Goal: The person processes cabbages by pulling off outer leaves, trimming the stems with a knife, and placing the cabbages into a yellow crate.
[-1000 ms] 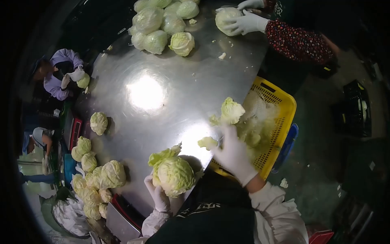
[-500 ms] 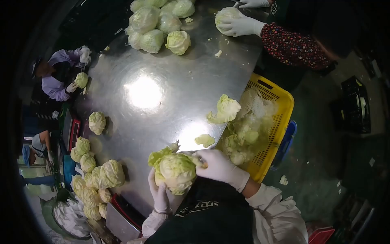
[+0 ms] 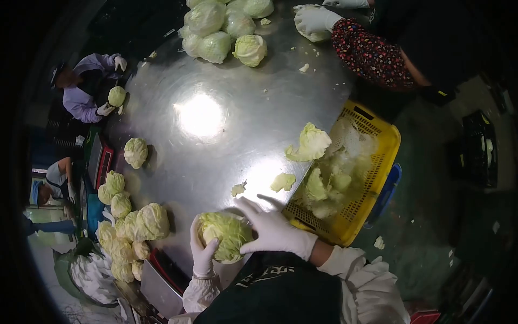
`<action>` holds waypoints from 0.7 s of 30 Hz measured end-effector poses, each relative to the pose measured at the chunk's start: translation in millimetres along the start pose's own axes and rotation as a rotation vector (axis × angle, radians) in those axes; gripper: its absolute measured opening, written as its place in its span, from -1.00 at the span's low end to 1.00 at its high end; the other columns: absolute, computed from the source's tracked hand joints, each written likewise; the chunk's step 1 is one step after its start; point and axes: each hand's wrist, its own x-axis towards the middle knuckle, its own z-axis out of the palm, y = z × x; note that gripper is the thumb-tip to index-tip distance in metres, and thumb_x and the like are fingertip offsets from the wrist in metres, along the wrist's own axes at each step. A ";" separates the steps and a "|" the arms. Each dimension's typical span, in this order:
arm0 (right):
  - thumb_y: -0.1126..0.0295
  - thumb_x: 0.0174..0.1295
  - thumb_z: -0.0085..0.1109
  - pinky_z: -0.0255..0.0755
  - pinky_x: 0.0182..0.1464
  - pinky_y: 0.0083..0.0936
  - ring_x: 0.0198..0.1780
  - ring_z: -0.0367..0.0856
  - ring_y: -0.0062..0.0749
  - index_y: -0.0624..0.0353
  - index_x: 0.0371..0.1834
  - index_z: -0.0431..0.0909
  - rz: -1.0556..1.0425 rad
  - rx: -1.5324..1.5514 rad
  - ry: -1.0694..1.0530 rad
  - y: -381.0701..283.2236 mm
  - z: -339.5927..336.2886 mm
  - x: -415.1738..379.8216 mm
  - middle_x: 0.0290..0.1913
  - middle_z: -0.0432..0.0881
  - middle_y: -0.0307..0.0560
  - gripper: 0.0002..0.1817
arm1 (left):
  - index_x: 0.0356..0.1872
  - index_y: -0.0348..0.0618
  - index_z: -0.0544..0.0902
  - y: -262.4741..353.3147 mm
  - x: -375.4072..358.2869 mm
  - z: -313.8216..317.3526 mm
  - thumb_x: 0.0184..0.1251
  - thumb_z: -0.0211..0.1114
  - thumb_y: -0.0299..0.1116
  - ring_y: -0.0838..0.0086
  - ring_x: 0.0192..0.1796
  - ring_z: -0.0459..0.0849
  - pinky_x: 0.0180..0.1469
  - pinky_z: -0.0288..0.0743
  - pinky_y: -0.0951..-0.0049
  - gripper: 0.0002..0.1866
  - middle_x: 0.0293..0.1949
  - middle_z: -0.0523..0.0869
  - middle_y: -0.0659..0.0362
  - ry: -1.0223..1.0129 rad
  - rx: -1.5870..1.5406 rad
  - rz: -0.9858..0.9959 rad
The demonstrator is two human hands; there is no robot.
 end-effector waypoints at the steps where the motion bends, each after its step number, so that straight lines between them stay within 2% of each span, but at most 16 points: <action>1: -0.04 0.02 0.62 0.55 0.24 -0.24 -0.09 0.77 -0.01 0.15 0.71 0.03 -0.110 -0.050 -0.023 -0.9 7.3 7.9 0.59 0.28 0.34 0.25 | 0.59 -0.32 0.18 1.8 0.6 0.2 0.14 0.53 -0.46 0.23 0.42 0.49 0.49 0.38 0.21 -0.02 0.40 0.46 -0.03 -0.066 0.011 -0.001; 2: 0.01 0.04 0.60 0.59 0.15 -0.27 -0.11 0.77 -0.05 0.10 0.71 0.04 -0.218 -0.097 -0.045 2.9 14.1 13.4 0.57 0.31 0.32 0.22 | 0.60 -0.32 0.16 4.8 1.3 1.1 0.13 0.55 -0.45 0.23 0.42 0.49 0.49 0.38 0.22 0.02 0.40 0.46 -0.04 -0.133 0.023 -0.004; 3: 0.01 0.04 0.60 0.59 0.15 -0.27 -0.11 0.77 -0.05 0.10 0.71 0.04 -0.220 -0.095 -0.049 12.2 19.3 17.9 0.57 0.31 0.32 0.22 | 0.63 -0.33 0.11 10.4 3.3 2.8 0.08 0.61 -0.40 0.22 0.47 0.45 0.53 0.33 0.21 0.11 0.45 0.41 -0.08 -0.155 0.028 -0.012; 5: 0.20 0.11 0.50 0.63 -0.07 -0.34 -0.23 0.75 -0.17 0.05 0.59 0.31 -0.337 0.056 -0.062 33.9 28.8 29.8 0.38 0.58 0.17 -0.09 | 0.63 -0.35 0.09 3.8 7.4 -11.0 0.06 0.63 -0.36 0.19 0.51 0.40 0.55 0.29 0.20 0.14 0.48 0.37 -0.10 -0.162 0.054 -0.006; 6: 0.20 0.11 0.50 0.63 -0.07 -0.34 -0.23 0.75 -0.17 0.05 0.59 0.31 -0.342 0.054 -0.063 40.2 29.8 33.4 0.38 0.58 0.17 -0.09 | 0.64 -0.36 0.07 -1.9 11.9 -20.8 0.04 0.64 -0.33 0.17 0.55 0.35 0.58 0.24 0.18 0.18 0.52 0.34 -0.12 -0.172 0.076 0.003; 7: 0.28 0.13 0.43 0.61 -0.14 -0.35 -0.28 0.73 -0.20 0.08 0.44 0.45 -0.207 0.108 -0.089 46.2 29.8 35.2 0.19 0.68 0.08 -0.26 | 0.66 -0.28 0.08 -7.2 15.8 -32.7 0.02 0.66 -0.27 0.11 0.62 0.25 0.61 0.16 0.09 0.20 0.58 0.27 -0.11 -0.183 0.054 -0.005; 8: 0.35 0.15 0.37 0.60 -0.21 -0.36 -0.33 0.72 -0.22 0.11 0.29 0.58 -0.070 0.162 -0.116 53.2 30.8 36.1 0.00 0.78 -0.01 -0.43 | 0.66 -0.28 0.08 -9.3 18.2 -43.8 0.02 0.66 -0.27 0.11 0.62 0.25 0.61 0.16 0.09 0.20 0.58 0.27 -0.11 -0.179 0.053 -0.006; 10: 0.41 0.16 0.32 0.56 -0.28 -0.35 -0.41 0.68 -0.25 0.17 0.03 0.65 -0.012 0.008 0.225 69.5 37.3 35.8 -0.31 0.74 -0.08 -0.66 | 0.66 -0.17 0.15 -11.5 21.3 -68.1 0.00 0.65 -0.26 0.09 0.63 0.24 0.60 0.17 -0.01 0.16 0.59 0.28 -0.06 -0.037 0.037 -0.064; 11: 0.39 0.20 0.29 0.56 -0.28 -0.26 -0.41 0.69 -0.17 0.12 0.08 0.61 0.045 -0.048 0.295 74.0 34.3 33.2 -0.37 0.68 -0.01 -0.65 | 0.64 -0.08 0.23 -14.8 21.6 -84.2 0.03 0.64 -0.29 0.09 0.61 0.28 0.56 0.21 -0.09 0.09 0.58 0.32 -0.02 0.033 0.095 -0.036; 12: 0.39 0.20 0.29 0.56 -0.28 -0.26 -0.41 0.69 -0.17 0.12 0.08 0.61 0.038 -0.045 0.290 71.4 28.0 31.2 -0.37 0.68 -0.01 -0.65 | 0.57 -0.18 0.33 -15.2 21.9 -98.0 0.10 0.62 -0.33 0.12 0.54 0.40 0.52 0.30 0.00 -0.03 0.52 0.43 -0.02 0.076 0.144 0.001; 14: 0.37 0.26 0.24 0.58 -0.23 -0.20 -0.32 0.73 -0.07 0.07 0.15 0.57 0.195 -0.200 0.249 61.9 19.3 26.6 -0.31 0.69 0.03 -0.62 | 0.49 -0.28 0.43 -18.0 20.4 -112.9 0.16 0.61 -0.36 0.17 0.47 0.51 0.48 0.37 0.13 -0.16 0.45 0.52 0.00 0.151 0.056 -0.045; 15: 0.35 0.27 0.24 0.61 -0.16 -0.16 -0.21 0.76 -0.01 0.06 0.21 0.54 0.111 -0.231 0.254 59.7 20.9 27.1 -0.20 0.71 0.03 -0.59 | 0.49 -0.28 0.43 -9.2 17.6 -104.1 0.16 0.61 -0.36 0.17 0.47 0.51 0.48 0.37 0.13 -0.16 0.45 0.52 0.00 0.157 0.060 -0.046; 17: 0.34 0.26 0.26 0.62 -0.12 -0.16 -0.17 0.76 -0.02 0.05 0.21 0.54 0.080 -0.214 0.219 49.7 28.4 38.5 -0.14 0.72 0.03 -0.58 | 0.42 -0.34 0.49 0.9 8.4 -78.5 0.11 0.65 -0.37 0.22 0.42 0.55 0.48 0.40 0.20 -0.18 0.39 0.57 0.01 -0.038 0.093 -0.063; 18: 0.33 0.25 0.27 0.64 -0.09 -0.17 -0.13 0.77 -0.03 0.05 0.21 0.55 0.053 -0.200 0.185 35.8 28.6 46.9 -0.08 0.72 0.03 -0.57 | 0.42 -0.34 0.49 -1.1 8.0 -71.3 0.11 0.65 -0.37 0.22 0.42 0.55 0.48 0.40 0.20 -0.18 0.39 0.57 0.01 -0.036 0.092 -0.062; 20: 0.18 0.26 0.32 0.63 0.02 -0.17 -0.05 0.77 -0.07 0.03 0.38 0.48 -0.001 -0.091 0.030 15.3 27.7 60.7 0.09 0.71 0.03 -0.39 | 0.42 -0.33 0.49 -6.4 10.4 -62.8 0.02 0.71 -0.37 0.23 0.43 0.53 0.49 0.39 0.17 -0.11 0.37 0.57 -0.02 -0.113 0.056 -0.020; 21: 0.15 0.27 0.31 0.63 0.05 -0.19 -0.03 0.78 -0.04 0.07 0.39 0.47 -0.122 -0.019 0.099 9.7 38.2 66.6 0.12 0.71 0.10 -0.38 | 0.42 -0.32 0.49 -8.0 14.8 -64.8 -0.12 0.78 -0.34 0.22 0.43 0.53 0.50 0.39 0.16 -0.03 0.40 0.52 -0.05 -0.172 0.135 0.058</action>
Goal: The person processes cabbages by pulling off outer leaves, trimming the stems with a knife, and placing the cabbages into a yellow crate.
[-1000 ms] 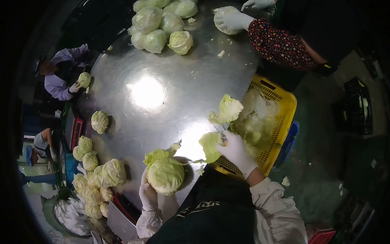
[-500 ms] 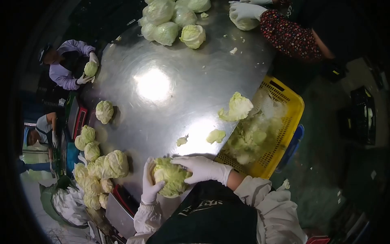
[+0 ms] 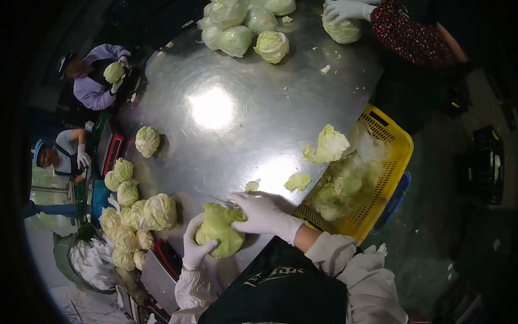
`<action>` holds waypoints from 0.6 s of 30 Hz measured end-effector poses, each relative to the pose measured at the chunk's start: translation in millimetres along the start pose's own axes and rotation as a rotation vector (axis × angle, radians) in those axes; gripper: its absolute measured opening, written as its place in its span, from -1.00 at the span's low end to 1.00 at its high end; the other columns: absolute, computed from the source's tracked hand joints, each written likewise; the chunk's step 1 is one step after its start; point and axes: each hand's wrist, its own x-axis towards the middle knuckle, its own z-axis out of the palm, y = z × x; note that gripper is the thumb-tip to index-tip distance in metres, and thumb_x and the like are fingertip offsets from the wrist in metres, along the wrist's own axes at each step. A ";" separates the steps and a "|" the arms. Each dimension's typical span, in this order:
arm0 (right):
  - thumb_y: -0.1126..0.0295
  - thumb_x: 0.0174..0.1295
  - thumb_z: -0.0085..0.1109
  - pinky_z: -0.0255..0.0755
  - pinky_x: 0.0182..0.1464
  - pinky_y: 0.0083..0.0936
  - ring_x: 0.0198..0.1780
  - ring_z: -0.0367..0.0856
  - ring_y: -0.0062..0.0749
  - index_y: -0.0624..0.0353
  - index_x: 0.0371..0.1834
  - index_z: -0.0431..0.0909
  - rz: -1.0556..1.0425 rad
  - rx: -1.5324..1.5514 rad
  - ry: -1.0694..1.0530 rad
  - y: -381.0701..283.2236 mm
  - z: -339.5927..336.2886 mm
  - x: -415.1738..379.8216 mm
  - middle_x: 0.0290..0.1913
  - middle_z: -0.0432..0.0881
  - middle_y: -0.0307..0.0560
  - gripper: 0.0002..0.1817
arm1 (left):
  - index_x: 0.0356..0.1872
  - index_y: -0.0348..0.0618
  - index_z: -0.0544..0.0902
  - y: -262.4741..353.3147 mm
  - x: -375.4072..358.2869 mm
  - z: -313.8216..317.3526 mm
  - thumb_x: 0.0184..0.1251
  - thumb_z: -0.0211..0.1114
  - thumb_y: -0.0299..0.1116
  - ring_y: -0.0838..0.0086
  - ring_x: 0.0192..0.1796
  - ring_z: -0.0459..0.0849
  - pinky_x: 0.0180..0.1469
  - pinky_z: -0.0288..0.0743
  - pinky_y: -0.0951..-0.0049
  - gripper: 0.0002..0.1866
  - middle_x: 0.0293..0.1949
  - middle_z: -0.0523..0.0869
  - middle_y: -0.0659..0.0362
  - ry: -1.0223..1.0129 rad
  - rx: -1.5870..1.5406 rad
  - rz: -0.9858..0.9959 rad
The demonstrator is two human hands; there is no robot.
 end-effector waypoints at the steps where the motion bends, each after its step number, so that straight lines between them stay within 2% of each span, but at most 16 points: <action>1: 0.13 0.27 0.29 0.63 0.09 -0.21 -0.02 0.79 0.00 0.11 0.39 0.46 -0.118 0.073 0.075 -2.6 10.8 4.8 0.16 0.72 0.18 -0.37 | 0.42 -0.32 0.49 -0.3 -0.6 -1.1 -0.12 0.78 -0.34 0.22 0.43 0.53 0.50 0.39 0.16 -0.03 0.40 0.52 -0.05 0.002 -0.001 0.002; 3: 0.09 0.28 0.33 0.64 0.03 -0.25 -0.06 0.79 -0.12 0.11 0.39 0.47 -0.123 0.073 -0.031 -6.4 19.3 12.3 0.07 0.73 0.10 -0.36 | 0.45 -0.32 0.45 9.1 -1.1 3.6 -0.19 0.81 -0.29 0.21 0.43 0.53 0.49 0.40 0.16 0.07 0.46 0.44 -0.07 -0.058 0.298 0.207; 4: 0.05 0.29 0.36 0.65 -0.03 -0.28 -0.11 0.80 -0.23 0.10 0.38 0.49 -0.126 0.075 -0.138 -7.3 21.8 13.8 -0.02 0.74 0.03 -0.35 | 0.50 -0.32 0.39 2.8 -5.1 5.2 -0.26 0.83 -0.27 0.17 0.44 0.52 0.51 0.39 0.15 0.16 0.49 0.38 -0.06 -0.015 0.115 0.115; 5: 0.05 0.29 0.36 0.65 -0.03 -0.28 -0.11 0.80 -0.23 0.10 0.38 0.49 -0.129 0.075 -0.141 -5.9 22.3 15.5 -0.02 0.74 0.03 -0.35 | 0.50 -0.32 0.39 0.4 -6.0 3.9 -0.26 0.83 -0.27 0.17 0.44 0.52 0.51 0.39 0.15 0.16 0.49 0.38 -0.06 -0.011 0.115 0.115; 7: 0.15 0.32 0.34 0.65 -0.21 -0.40 -0.26 0.79 -0.42 0.19 0.30 0.55 0.162 0.316 -0.124 -0.4 15.7 24.0 -0.25 0.74 -0.07 -0.45 | 0.53 -0.32 0.34 -0.9 -7.9 -0.2 -0.20 0.79 -0.29 0.12 0.46 0.51 0.52 0.37 0.14 0.17 0.44 0.45 -0.05 0.194 -0.160 -0.023; 8: 0.26 0.34 0.29 0.55 -0.40 -0.52 -0.42 0.70 -0.59 0.23 0.24 0.59 0.475 0.536 -0.159 -19.9 -14.2 21.6 -0.43 0.66 -0.22 -0.55 | 0.54 -0.30 0.33 -6.0 -10.8 -8.7 0.07 0.64 -0.13 0.09 0.45 0.53 0.52 0.39 0.10 0.02 0.41 0.52 -0.05 0.156 -0.214 -0.091; 9: 0.32 0.34 0.25 0.51 -0.45 -0.54 -0.47 0.63 -0.60 0.25 0.25 0.57 0.461 0.418 0.011 0.2 -10.7 15.6 -0.41 0.66 -0.23 -0.56 | 0.54 -0.30 0.33 -21.4 -11.6 -17.6 0.07 0.64 -0.13 0.09 0.45 0.53 0.52 0.39 0.10 0.02 0.41 0.52 -0.05 0.169 -0.213 -0.086; 10: 0.35 0.33 0.25 0.52 -0.41 -0.56 -0.43 0.63 -0.60 0.30 0.26 0.56 0.370 0.252 0.119 33.8 -4.0 8.7 -0.36 0.67 -0.19 -0.54 | 0.54 -0.29 0.35 -40.3 -11.0 -27.5 0.20 0.52 -0.04 0.11 0.44 0.55 0.50 0.42 0.09 -0.06 0.39 0.55 -0.05 0.234 -0.427 -0.142; 11: 0.38 0.30 0.23 0.57 -0.26 -0.37 -0.25 0.71 -0.36 0.33 0.18 0.56 0.440 0.277 0.203 33.1 -16.4 -1.2 -0.20 0.70 -0.01 -0.59 | 0.53 -0.28 0.36 -48.4 -12.6 -36.2 0.32 0.40 0.05 0.13 0.42 0.57 0.49 0.44 0.08 -0.12 0.37 0.58 -0.05 0.300 -0.641 -0.191; 12: 0.40 0.29 0.24 0.56 -0.25 -0.39 -0.23 0.67 -0.40 0.37 0.20 0.55 0.330 0.180 0.318 70.4 -12.6 -15.0 -0.07 0.69 0.06 -0.57 | 0.48 -0.26 0.43 -42.9 -11.9 -36.2 0.41 0.24 0.18 0.16 0.40 0.60 0.47 0.47 0.06 -0.18 0.39 0.59 -0.02 0.269 -0.668 -0.217; 13: 0.46 0.28 0.22 0.54 -0.27 -0.39 -0.24 0.64 -0.44 0.35 0.19 0.56 0.341 0.234 0.401 80.9 -25.3 -32.2 -0.12 0.67 -0.01 -0.59 | 0.48 -0.26 0.43 -43.0 -11.4 -35.8 0.41 0.24 0.18 0.16 0.40 0.60 0.47 0.47 0.06 -0.18 0.39 0.59 -0.02 0.291 -0.663 -0.200; 14: 0.52 0.29 0.19 0.57 -0.17 -0.38 -0.19 0.65 -0.43 0.33 0.19 0.56 0.581 0.415 0.356 70.5 -54.5 -47.2 -0.10 0.65 -0.03 -0.62 | 0.45 -0.26 0.46 -46.3 -11.1 -34.7 0.42 0.23 0.18 0.17 0.39 0.60 0.46 0.48 0.07 -0.21 0.37 0.61 -0.01 0.302 -0.694 -0.175; 15: 0.55 0.30 0.16 0.56 -0.24 -0.45 -0.18 0.64 -0.47 0.30 0.16 0.57 0.613 0.321 0.426 62.2 -77.6 -60.9 -0.06 0.64 -0.04 -0.65 | 0.41 -0.26 0.50 -47.9 -11.3 -31.8 0.43 0.22 0.17 0.18 0.38 0.61 0.45 0.49 0.09 -0.24 0.35 0.62 0.01 0.313 -0.727 -0.150; 16: 0.54 0.30 0.20 0.56 -0.18 -0.52 -0.14 0.62 -0.50 0.27 0.17 0.57 0.325 0.260 0.614 125.4 -73.5 -90.0 -0.03 0.63 -0.06 -0.65 | 0.41 -0.26 0.50 -42.9 -10.9 -26.0 0.43 0.22 0.17 0.18 0.38 0.61 0.45 0.49 0.09 -0.24 0.35 0.62 0.01 0.340 -0.730 -0.134; 17: 0.54 0.31 0.27 0.55 -0.02 -0.52 -0.02 0.59 -0.48 0.27 0.20 0.53 0.287 0.115 0.747 141.8 -85.0 -109.3 0.02 0.62 -0.08 -0.62 | 0.44 -0.18 0.47 -31.7 -9.0 -17.0 0.49 0.14 0.17 0.17 0.40 0.59 0.46 0.49 0.03 -0.28 0.37 0.60 0.03 0.294 -0.910 -0.178; 18: 0.54 0.30 0.33 0.50 0.16 -0.50 0.11 0.55 -0.44 0.30 0.33 0.46 0.565 0.126 0.718 114.3 -107.5 -121.5 0.10 0.59 -0.07 -0.48 | 0.46 -0.11 0.44 -17.6 -5.6 -6.8 0.55 0.06 0.16 0.15 0.42 0.56 0.46 0.48 -0.02 -0.32 0.39 0.58 0.04 0.239 -1.093 -0.218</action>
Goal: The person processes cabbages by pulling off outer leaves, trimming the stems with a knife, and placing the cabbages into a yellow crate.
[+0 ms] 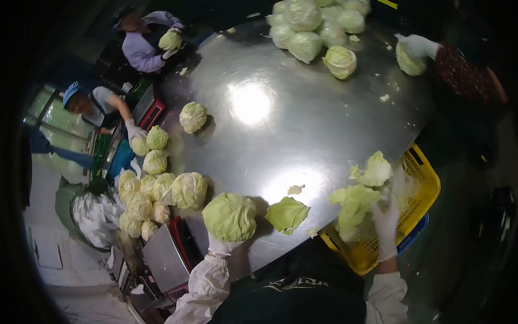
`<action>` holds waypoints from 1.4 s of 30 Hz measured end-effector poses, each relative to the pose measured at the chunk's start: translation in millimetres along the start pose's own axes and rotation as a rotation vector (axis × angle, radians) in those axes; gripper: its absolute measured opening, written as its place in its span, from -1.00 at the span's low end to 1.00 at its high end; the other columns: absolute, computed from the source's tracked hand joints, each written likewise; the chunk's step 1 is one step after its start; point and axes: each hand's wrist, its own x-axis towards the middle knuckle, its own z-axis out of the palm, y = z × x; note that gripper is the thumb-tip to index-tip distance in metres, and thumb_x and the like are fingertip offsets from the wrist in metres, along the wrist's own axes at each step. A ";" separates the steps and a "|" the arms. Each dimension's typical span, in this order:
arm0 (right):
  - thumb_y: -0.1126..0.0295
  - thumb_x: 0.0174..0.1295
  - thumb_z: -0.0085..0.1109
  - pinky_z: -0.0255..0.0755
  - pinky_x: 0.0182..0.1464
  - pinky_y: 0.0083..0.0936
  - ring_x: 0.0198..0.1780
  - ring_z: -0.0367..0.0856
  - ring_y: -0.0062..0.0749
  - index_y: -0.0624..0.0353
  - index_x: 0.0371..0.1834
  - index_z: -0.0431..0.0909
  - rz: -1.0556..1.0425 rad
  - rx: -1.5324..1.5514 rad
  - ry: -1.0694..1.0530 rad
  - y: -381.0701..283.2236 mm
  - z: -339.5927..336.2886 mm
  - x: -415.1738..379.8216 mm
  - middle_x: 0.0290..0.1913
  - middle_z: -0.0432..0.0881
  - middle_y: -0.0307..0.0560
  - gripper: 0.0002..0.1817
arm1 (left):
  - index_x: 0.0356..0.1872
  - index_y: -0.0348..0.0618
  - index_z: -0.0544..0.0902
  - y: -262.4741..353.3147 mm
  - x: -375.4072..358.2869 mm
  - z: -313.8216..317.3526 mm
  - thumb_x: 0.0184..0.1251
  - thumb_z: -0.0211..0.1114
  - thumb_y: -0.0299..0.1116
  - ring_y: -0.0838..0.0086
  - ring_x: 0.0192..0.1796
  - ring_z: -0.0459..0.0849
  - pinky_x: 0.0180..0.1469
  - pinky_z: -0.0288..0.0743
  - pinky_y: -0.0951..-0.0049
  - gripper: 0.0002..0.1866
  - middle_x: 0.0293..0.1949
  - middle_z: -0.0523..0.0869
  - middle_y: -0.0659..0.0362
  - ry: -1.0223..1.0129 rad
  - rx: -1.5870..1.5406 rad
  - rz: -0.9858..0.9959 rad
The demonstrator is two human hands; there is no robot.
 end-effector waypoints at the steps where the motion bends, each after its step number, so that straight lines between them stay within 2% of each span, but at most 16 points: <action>1: 0.55 0.30 0.35 0.53 0.07 -0.56 0.14 0.54 -0.46 0.32 0.44 0.37 -0.134 0.057 0.119 44.2 -12.8 8.1 0.16 0.57 -0.06 -0.37 | 0.49 -0.03 0.41 -1.8 -0.8 17.0 0.61 -0.02 0.15 0.13 0.44 0.54 0.46 0.48 -0.08 -0.36 0.42 0.56 0.05 -0.044 -0.170 -0.085; 3: 0.56 0.29 0.36 0.51 0.07 -0.59 0.16 0.54 -0.46 0.33 0.51 0.31 -0.093 0.048 0.179 -0.2 -22.5 -15.2 0.18 0.56 -0.06 -0.29 | 0.51 0.04 0.39 -4.5 -0.7 37.2 0.67 -0.10 0.15 0.12 0.46 0.51 0.46 0.47 -0.14 -0.40 0.44 0.53 0.06 -0.099 -0.352 -0.161; 7: 0.59 0.26 0.30 0.44 0.30 -0.45 0.20 0.58 -0.38 0.32 0.50 0.36 -0.259 0.013 -0.031 -36.1 -3.3 -49.2 0.24 0.56 -0.09 -0.32 | 0.55 0.06 0.32 -20.8 4.4 54.9 0.68 -0.19 0.19 0.13 0.47 0.50 0.46 0.47 -0.15 -0.36 0.49 0.47 0.05 -0.203 -0.416 -0.270; 9: 0.60 0.24 0.31 0.42 0.33 -0.46 0.23 0.57 -0.39 0.30 0.47 0.39 -0.121 0.258 -0.259 -55.6 20.2 -67.3 0.27 0.56 -0.11 -0.33 | 0.55 0.06 0.33 -28.6 6.6 66.9 0.69 -0.18 0.17 0.15 0.44 0.53 0.43 0.52 -0.11 -0.38 0.47 0.49 0.05 -0.155 -0.365 -0.392; 11: 0.61 0.25 0.31 0.42 0.30 -0.51 0.27 0.55 -0.43 0.32 0.45 0.41 -0.182 0.163 -0.447 -85.7 38.4 -81.1 0.31 0.55 -0.08 -0.36 | 0.53 0.06 0.37 -39.3 7.1 75.8 0.68 -0.16 0.19 0.15 0.42 0.56 0.41 0.54 -0.09 -0.38 0.44 0.53 0.06 -0.170 -0.399 -0.412; 13: 0.53 0.24 0.42 0.42 0.37 -0.47 0.36 0.52 -0.41 0.37 0.46 0.40 0.001 0.314 -0.594 -113.2 53.5 -91.2 0.34 0.56 0.00 -0.31 | 0.51 0.05 0.40 -46.9 5.3 83.1 0.67 -0.14 0.20 0.15 0.39 0.58 0.39 0.56 -0.08 -0.38 0.41 0.56 0.06 -0.181 -0.427 -0.437; 14: 0.53 0.24 0.42 0.42 0.37 -0.47 0.36 0.52 -0.41 0.37 0.46 0.40 0.003 0.310 -0.581 -114.4 59.4 -90.8 0.34 0.56 0.00 -0.31 | 0.49 0.03 0.42 -50.3 2.6 85.4 0.66 -0.13 0.22 0.13 0.36 0.61 0.37 0.58 -0.07 -0.36 0.39 0.58 0.05 -0.194 -0.439 -0.454; 16: 0.45 0.23 0.49 0.41 0.42 -0.45 0.42 0.48 -0.38 0.36 0.56 0.30 -0.280 0.208 -0.678 -106.6 72.4 -84.5 0.43 0.50 0.06 -0.17 | 0.47 0.01 0.45 -57.9 -0.7 87.2 0.66 -0.13 0.23 0.11 0.32 0.64 0.35 0.59 -0.07 -0.35 0.36 0.60 0.03 -0.208 -0.456 -0.483; 18: 0.42 0.23 0.51 0.41 0.42 -0.44 0.44 0.46 -0.37 0.35 0.59 0.24 -0.290 0.265 -0.712 -106.9 82.0 -77.7 0.46 0.47 0.08 -0.12 | 0.49 -0.02 0.44 -63.9 -2.4 87.2 0.64 -0.13 0.29 0.06 0.31 0.66 0.34 0.61 -0.06 -0.30 0.37 0.60 0.01 -0.154 -0.567 -0.645; 21: 0.41 0.26 0.50 0.38 0.47 -0.41 0.49 0.41 -0.34 0.35 0.64 0.16 -0.192 0.448 -0.856 -112.8 91.0 -77.5 0.47 0.44 0.09 -0.07 | 0.55 -0.04 0.38 -70.7 -7.1 77.4 0.62 -0.13 0.35 0.03 0.35 0.65 0.29 0.65 -0.10 -0.22 0.41 0.57 -0.03 -0.128 -0.472 -0.651; 24: 0.44 0.31 0.46 0.54 0.24 -0.54 0.30 0.57 -0.46 0.29 0.62 0.20 -0.137 0.570 -0.881 -106.1 96.7 -81.5 0.34 0.53 -0.01 -0.14 | 0.59 -0.02 0.33 -70.6 -10.9 60.6 0.52 -0.13 0.50 -0.04 0.36 0.65 0.22 0.69 -0.18 -0.09 0.45 0.53 -0.04 -0.144 -0.517 -0.747; 26: 0.39 0.39 0.39 0.58 -0.16 -0.69 -0.10 0.65 -0.65 0.23 0.59 0.27 0.116 0.515 -0.907 -103.9 88.5 -81.3 0.06 0.61 -0.17 -0.26 | 0.60 -0.01 0.32 -78.0 -12.0 32.2 0.46 -0.13 0.56 -0.09 0.33 0.67 0.19 0.70 -0.19 -0.03 0.44 0.54 -0.07 -0.158 -0.463 -0.774; 27: 0.39 0.39 0.39 0.58 -0.16 -0.69 -0.10 0.65 -0.65 0.23 0.59 0.27 0.120 0.509 -0.912 -98.9 88.3 -81.7 0.06 0.61 -0.17 -0.26 | 0.61 0.00 0.31 -80.2 -15.3 24.7 0.40 -0.13 0.62 -0.13 0.30 0.69 0.16 0.71 -0.21 0.03 0.43 0.55 -0.10 -0.172 -0.406 -0.804; 30: 0.25 0.50 0.27 0.48 -0.45 -0.68 -0.49 0.55 -0.65 0.21 0.56 0.32 0.164 0.524 -0.799 -79.5 92.7 -80.9 -0.22 0.57 -0.25 -0.36 | 0.58 -0.09 0.33 -82.4 -23.1 15.1 0.32 -0.14 0.69 -0.13 0.24 0.72 0.17 0.72 -0.14 0.12 0.36 0.60 -0.18 -0.148 -0.386 -0.871; 36: 0.21 0.57 0.17 0.47 -0.46 -0.66 -0.50 0.55 -0.61 0.20 0.39 0.43 0.415 0.641 -0.736 -73.6 89.9 -81.9 -0.23 0.56 -0.24 -0.55 | 0.64 -0.09 0.23 -86.7 -20.3 17.5 0.29 -0.16 0.72 -0.19 0.31 0.66 0.28 0.62 -0.22 0.18 0.42 0.48 -0.31 -0.225 -0.461 -0.952; 42: 0.17 0.57 0.16 0.47 -0.44 -0.66 -0.49 0.55 -0.62 0.17 0.21 0.46 0.297 0.619 -0.724 -92.3 88.7 -89.1 -0.27 0.55 -0.25 -0.65 | 0.70 -0.07 0.08 -74.8 -20.3 50.9 0.31 -0.19 0.71 -0.40 0.50 0.37 0.40 0.42 -0.40 0.19 0.57 0.23 -0.36 -0.309 -0.418 -0.928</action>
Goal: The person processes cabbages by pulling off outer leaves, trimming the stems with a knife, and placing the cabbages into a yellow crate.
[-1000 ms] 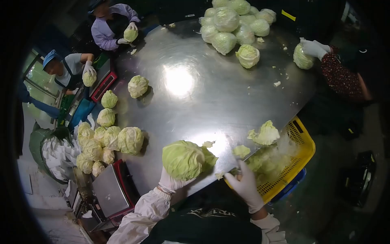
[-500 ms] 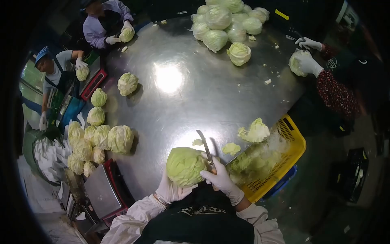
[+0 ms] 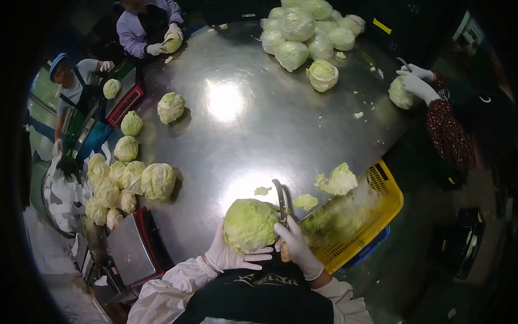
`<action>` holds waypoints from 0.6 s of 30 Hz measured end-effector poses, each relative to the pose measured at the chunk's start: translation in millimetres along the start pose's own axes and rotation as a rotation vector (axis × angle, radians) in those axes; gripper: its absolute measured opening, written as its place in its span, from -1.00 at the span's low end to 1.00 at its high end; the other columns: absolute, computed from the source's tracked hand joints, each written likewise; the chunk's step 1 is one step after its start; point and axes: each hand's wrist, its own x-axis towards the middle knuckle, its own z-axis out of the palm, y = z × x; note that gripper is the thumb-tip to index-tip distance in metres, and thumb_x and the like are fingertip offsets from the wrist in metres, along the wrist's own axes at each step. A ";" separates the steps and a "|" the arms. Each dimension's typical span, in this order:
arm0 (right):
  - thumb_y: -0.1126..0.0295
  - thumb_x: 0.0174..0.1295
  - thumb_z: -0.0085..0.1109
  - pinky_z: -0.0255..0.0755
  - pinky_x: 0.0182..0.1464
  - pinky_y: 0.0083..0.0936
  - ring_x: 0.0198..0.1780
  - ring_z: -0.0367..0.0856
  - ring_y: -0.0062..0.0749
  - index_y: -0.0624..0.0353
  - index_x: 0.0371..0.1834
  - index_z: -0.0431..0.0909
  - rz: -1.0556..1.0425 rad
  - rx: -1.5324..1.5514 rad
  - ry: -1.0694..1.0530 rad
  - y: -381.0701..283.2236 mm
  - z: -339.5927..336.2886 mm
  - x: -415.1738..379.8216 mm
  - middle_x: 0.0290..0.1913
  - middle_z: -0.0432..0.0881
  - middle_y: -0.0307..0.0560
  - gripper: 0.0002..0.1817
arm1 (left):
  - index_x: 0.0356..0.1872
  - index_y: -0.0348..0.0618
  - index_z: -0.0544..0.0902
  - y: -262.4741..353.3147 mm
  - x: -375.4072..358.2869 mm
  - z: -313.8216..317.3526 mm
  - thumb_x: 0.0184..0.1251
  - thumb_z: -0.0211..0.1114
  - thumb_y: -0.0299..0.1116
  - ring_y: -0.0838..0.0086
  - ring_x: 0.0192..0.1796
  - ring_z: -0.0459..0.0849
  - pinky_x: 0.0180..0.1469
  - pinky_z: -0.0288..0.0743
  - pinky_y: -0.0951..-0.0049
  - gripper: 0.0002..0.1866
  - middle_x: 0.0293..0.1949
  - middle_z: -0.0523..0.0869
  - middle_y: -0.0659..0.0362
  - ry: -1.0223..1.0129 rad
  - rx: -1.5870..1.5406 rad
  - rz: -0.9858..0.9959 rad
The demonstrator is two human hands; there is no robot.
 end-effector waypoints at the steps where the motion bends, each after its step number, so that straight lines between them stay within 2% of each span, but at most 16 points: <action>1: 0.17 0.57 0.16 0.47 -0.44 -0.66 -0.49 0.55 -0.62 0.17 0.21 0.46 0.001 -0.005 -0.012 -2.2 3.0 0.4 -0.27 0.55 -0.25 -0.65 | 0.70 -0.07 0.08 1.1 0.5 1.1 0.31 -0.19 0.71 -0.40 0.50 0.37 0.40 0.42 -0.40 0.19 0.57 0.23 -0.36 -0.004 0.001 0.012; 4: 0.11 0.58 0.15 0.47 -0.43 -0.66 -0.48 0.56 -0.63 0.15 0.12 0.46 0.002 -0.042 -0.019 -8.7 9.1 3.6 -0.32 0.54 -0.26 -0.66 | 0.70 -0.02 0.06 3.0 -1.7 1.9 0.34 -0.21 0.69 -0.39 0.52 0.34 0.43 0.36 -0.44 0.16 0.60 0.20 -0.28 -0.084 -0.119 0.125; 9: -0.11 0.63 -0.02 0.44 -0.42 -0.66 -0.48 0.54 -0.63 0.12 0.02 0.46 0.049 -0.116 -0.059 -15.7 10.1 8.4 -0.36 0.54 -0.26 -0.54 | 0.71 0.06 0.06 -0.5 -14.2 17.0 0.31 -0.21 0.71 -0.40 0.52 0.34 0.45 0.31 -0.47 0.16 0.59 0.23 -0.25 -0.102 -0.263 0.089; 12: -0.14 0.64 -0.07 0.43 -0.42 -0.66 -0.49 0.53 -0.63 0.12 -0.02 0.46 0.098 -0.108 -0.079 -12.3 8.4 8.5 -0.40 0.54 -0.27 -0.52 | 0.71 0.06 0.06 -3.2 -16.5 16.5 0.31 -0.22 0.71 -0.40 0.54 0.30 0.48 0.24 -0.49 0.15 0.60 0.20 -0.26 -0.123 -0.283 0.081; 15: -0.13 0.65 -0.08 0.42 -0.42 -0.66 -0.50 0.53 -0.63 0.09 -0.03 0.47 0.148 -0.069 -0.018 -4.9 11.4 5.8 -0.44 0.54 -0.27 -0.53 | 0.71 0.08 0.07 -4.3 -19.7 18.4 0.38 -0.19 0.64 -0.41 0.56 0.24 0.50 0.17 -0.54 0.08 0.62 0.17 -0.23 -0.054 -0.285 0.069; 16: -0.02 0.64 -0.04 0.43 -0.42 -0.65 -0.46 0.56 -0.61 0.13 0.11 0.48 0.079 -0.055 -0.024 0.6 10.3 6.8 -0.47 0.54 -0.27 -0.59 | 0.71 0.08 0.07 -3.6 -21.2 21.1 0.38 -0.19 0.64 -0.41 0.56 0.24 0.50 0.17 -0.54 0.08 0.62 0.17 -0.23 -0.062 -0.278 0.085; 17: -0.02 0.64 -0.04 0.43 -0.42 -0.65 -0.46 0.56 -0.61 0.13 0.11 0.48 0.072 -0.062 -0.053 -1.8 14.4 4.2 -0.47 0.54 -0.27 -0.59 | 0.71 0.09 0.09 -2.4 -22.9 25.0 0.42 -0.12 0.56 -0.38 0.58 0.22 0.50 0.15 -0.55 0.02 0.63 0.17 -0.20 -0.063 -0.199 0.099; 18: 0.09 0.57 0.03 0.44 -0.40 -0.65 -0.43 0.57 -0.62 0.18 0.21 0.46 0.029 -0.083 -0.030 -9.5 22.8 -1.6 -0.41 0.56 -0.27 -0.60 | 0.70 0.09 0.11 -0.5 -26.8 29.9 0.45 -0.05 0.48 -0.35 0.60 0.20 0.50 0.14 -0.57 -0.03 0.64 0.16 -0.17 -0.062 -0.117 0.123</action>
